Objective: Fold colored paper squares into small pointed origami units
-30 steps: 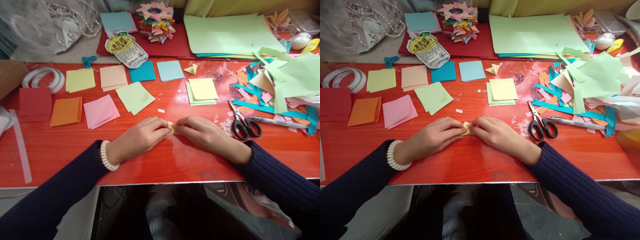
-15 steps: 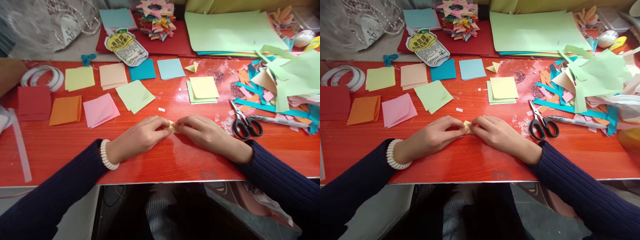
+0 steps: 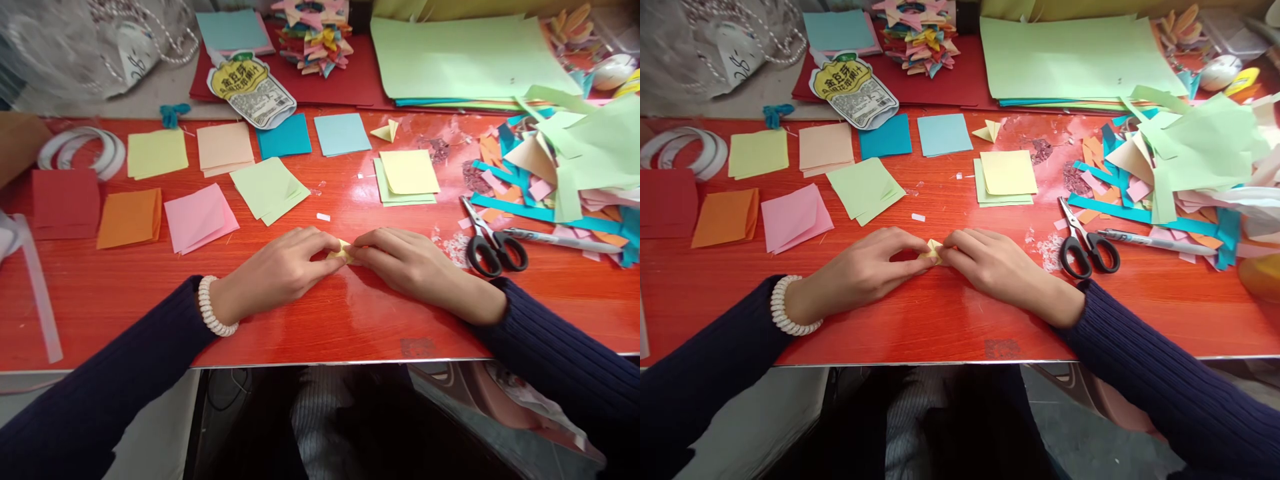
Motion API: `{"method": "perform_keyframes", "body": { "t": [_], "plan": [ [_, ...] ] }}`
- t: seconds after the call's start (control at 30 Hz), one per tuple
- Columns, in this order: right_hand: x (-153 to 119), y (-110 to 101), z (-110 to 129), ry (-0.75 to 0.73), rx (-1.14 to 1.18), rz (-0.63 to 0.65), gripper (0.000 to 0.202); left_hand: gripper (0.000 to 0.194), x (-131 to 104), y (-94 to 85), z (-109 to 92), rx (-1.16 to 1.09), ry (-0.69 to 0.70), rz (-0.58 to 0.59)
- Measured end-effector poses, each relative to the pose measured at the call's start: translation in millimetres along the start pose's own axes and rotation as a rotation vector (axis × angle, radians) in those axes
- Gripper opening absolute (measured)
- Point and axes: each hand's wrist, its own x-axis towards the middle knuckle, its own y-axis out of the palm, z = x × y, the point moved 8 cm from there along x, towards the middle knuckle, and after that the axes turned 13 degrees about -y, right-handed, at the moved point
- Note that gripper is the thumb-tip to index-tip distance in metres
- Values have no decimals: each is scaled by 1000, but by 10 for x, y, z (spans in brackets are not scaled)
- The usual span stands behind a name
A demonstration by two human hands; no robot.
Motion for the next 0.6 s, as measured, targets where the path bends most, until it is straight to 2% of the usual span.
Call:
{"method": "perform_keyframes", "body": {
  "t": [0.13,0.27,0.47,0.6],
  "plan": [
    [-10,8,-18,7,-15,-7,21,23,-20,-30,-57,84,93,-48],
    [-32,20,-33,44,-37,-1,20,28,-45,-19,-107,168,154,-19],
    [-41,-12,-32,94,-96,36,24,32,-66,-25,-159,213,148,37],
    [-54,-105,-63,127,-130,-6,22,35,-87,-40,-171,218,126,60]
  ]
}}
